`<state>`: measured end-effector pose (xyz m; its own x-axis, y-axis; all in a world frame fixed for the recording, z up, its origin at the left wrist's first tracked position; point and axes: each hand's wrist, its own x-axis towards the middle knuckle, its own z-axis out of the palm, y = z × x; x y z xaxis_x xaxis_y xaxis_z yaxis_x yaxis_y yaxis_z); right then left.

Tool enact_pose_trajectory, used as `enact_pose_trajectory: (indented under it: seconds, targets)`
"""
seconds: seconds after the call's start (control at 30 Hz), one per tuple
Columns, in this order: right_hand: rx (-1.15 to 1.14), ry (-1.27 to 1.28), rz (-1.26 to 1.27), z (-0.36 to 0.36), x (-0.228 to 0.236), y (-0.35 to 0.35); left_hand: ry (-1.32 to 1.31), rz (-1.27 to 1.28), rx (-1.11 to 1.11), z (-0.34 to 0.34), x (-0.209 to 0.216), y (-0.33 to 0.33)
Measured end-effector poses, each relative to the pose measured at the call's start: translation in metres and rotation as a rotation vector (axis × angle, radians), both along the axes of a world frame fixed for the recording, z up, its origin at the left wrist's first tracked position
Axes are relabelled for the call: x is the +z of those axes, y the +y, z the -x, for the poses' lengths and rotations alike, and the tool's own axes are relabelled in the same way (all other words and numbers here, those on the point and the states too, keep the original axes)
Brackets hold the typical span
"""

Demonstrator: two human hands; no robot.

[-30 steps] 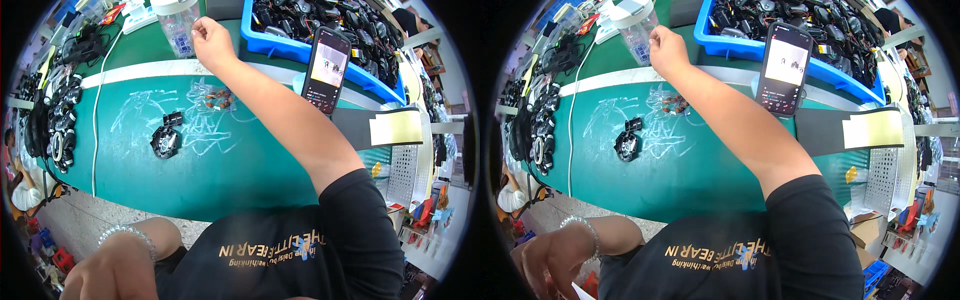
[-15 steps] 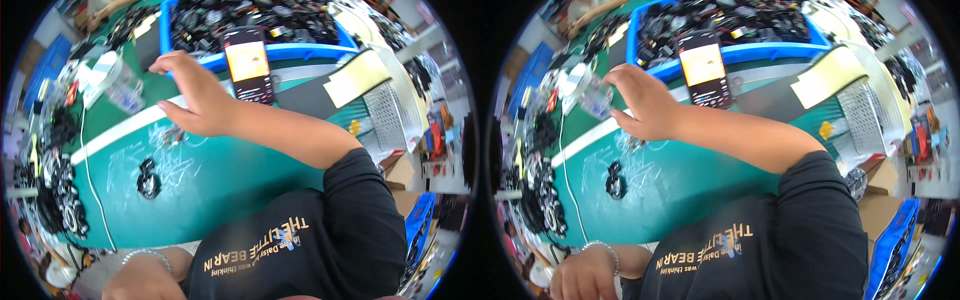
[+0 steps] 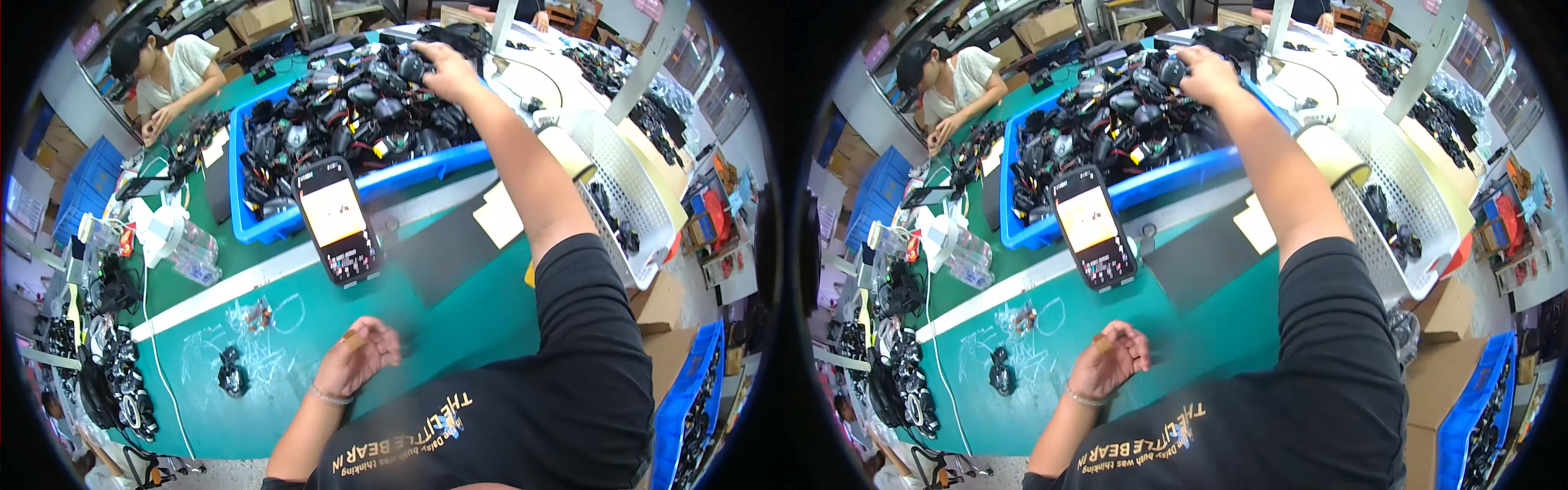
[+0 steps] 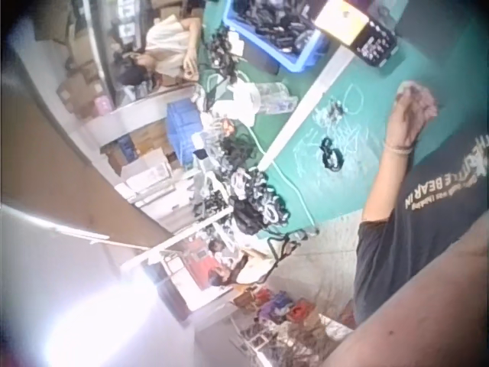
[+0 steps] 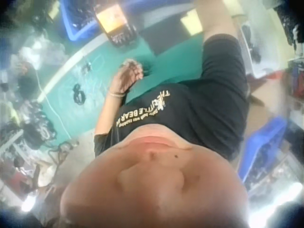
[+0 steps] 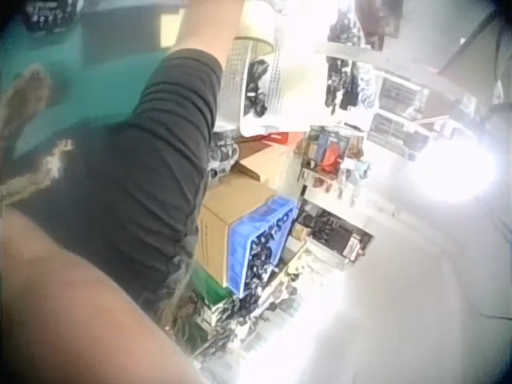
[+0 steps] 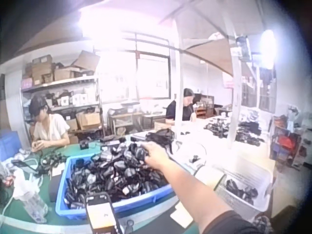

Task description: The person repairs a small black electronic device by hand, manipulating internal wires and components. They use a smartphone placed on the table as a reference guide while working on the device's circuitry.

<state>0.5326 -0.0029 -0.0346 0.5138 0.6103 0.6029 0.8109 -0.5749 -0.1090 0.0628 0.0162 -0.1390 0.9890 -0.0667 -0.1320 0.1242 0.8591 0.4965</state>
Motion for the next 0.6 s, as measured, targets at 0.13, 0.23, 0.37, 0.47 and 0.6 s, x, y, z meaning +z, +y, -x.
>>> enact_pose_trajectory:
  seconds: [0.13, 0.23, 0.37, 0.47, 0.6]
  targets:
    - [-0.001, -0.061, 0.526, 0.018, 0.018, 0.028, -0.011, 0.067, 0.013, -0.014, 0.001, 0.004]
    - [0.053, -0.108, 0.469, 0.018, 0.028, 0.019, 0.023, 0.092, -0.031, -0.022, 0.001, 0.005]
    - [0.432, 0.161, -0.236, 0.017, 0.035, -0.006, 0.023, 0.089, -0.03, -0.025, 0.001, 0.004]
    - [0.749, 0.954, -0.561, 0.081, 0.063, -0.031, 0.021, 0.081, -0.01, -0.022, -0.004, 0.004]
    - [1.114, 1.54, -0.724, 0.176, 0.069, -0.061, -0.074, 0.006, 0.052, -0.021, -0.003, 0.005]
